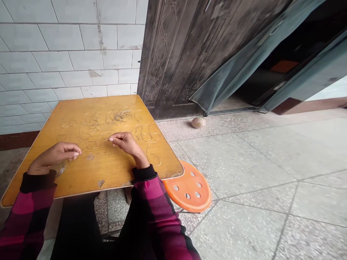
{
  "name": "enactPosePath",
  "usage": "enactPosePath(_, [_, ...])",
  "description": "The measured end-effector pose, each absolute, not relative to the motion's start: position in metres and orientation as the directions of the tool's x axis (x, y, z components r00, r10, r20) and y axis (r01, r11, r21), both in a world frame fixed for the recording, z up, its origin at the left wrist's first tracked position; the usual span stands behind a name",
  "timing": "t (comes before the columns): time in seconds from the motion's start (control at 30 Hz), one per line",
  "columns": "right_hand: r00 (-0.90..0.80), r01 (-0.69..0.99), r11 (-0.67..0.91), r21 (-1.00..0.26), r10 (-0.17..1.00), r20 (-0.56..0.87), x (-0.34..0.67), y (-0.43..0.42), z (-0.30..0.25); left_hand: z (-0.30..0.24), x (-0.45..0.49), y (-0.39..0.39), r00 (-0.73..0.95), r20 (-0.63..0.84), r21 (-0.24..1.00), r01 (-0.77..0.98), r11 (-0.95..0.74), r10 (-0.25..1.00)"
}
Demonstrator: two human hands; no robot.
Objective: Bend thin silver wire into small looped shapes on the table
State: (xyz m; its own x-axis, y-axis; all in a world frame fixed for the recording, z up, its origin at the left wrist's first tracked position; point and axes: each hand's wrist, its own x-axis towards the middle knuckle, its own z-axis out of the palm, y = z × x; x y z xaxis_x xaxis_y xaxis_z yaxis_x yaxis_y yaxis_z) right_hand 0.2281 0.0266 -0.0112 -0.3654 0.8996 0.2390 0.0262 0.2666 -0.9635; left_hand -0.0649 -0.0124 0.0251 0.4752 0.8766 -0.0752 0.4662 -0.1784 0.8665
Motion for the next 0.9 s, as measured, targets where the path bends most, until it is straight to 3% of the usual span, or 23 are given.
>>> enactPosePath(0.1, [-0.463, 0.172, 0.418, -0.892, 0.833, 0.302, 0.238, 0.031, -0.013, 0.025, -0.068, -0.013, 0.472, -0.095, 0.877, 0.457, -0.151, 0.876])
enactPosePath(0.2, [-0.478, 0.404, 0.579, -0.709, 0.794, 0.375, 0.248, 0.035, -0.014, 0.025, -0.062, -0.011, 0.472, -0.120, 0.885, 0.450, -0.122, 0.874])
enactPosePath(0.33, [-0.273, 0.692, 0.569, -0.445, 0.777, 0.568, 0.251, 0.038, -0.011, 0.019, -0.047, -0.009, 0.471, -0.139, 0.914, 0.400, -0.070, 0.871])
enactPosePath(0.43, [-0.070, 0.702, 0.551, -0.452, 0.685, 0.726, 0.247, 0.038, -0.009, 0.010, -0.032, -0.010, 0.471, -0.107, 0.960, 0.278, -0.032, 0.876])
enactPosePath(0.53, [0.151, 0.545, 0.553, -0.630, 0.674, 0.723, 0.242, 0.040, -0.012, -0.002, -0.016, -0.013, 0.398, -0.048, 0.996, 0.091, 0.013, 0.916])
enactPosePath(0.67, [0.302, 0.040, 0.397, -0.917, 0.870, 0.390, 0.236, 0.042, -0.023, -0.009, -0.002, -0.015, 0.244, -0.019, 0.983, -0.172, 0.063, 0.970])
enactPosePath(0.77, [0.094, -0.313, 0.153, -0.937, 0.987, 0.130, 0.225, 0.039, -0.027, -0.009, 0.002, -0.016, 0.195, -0.003, 0.958, -0.279, 0.059, 0.981])
enactPosePath(0.83, [-0.132, -0.410, -0.013, -0.912, 0.990, 0.045, 0.213, 0.034, -0.026, -0.011, 0.005, -0.017, 0.208, 0.024, 0.963, -0.269, 0.034, 0.978])
enactPosePath(0.9, [-0.281, -0.442, -0.082, -0.893, 0.958, 0.051, 0.201, 0.028, -0.023, -0.014, 0.008, -0.020, 0.250, 0.071, 0.981, -0.191, -0.023, 0.966])
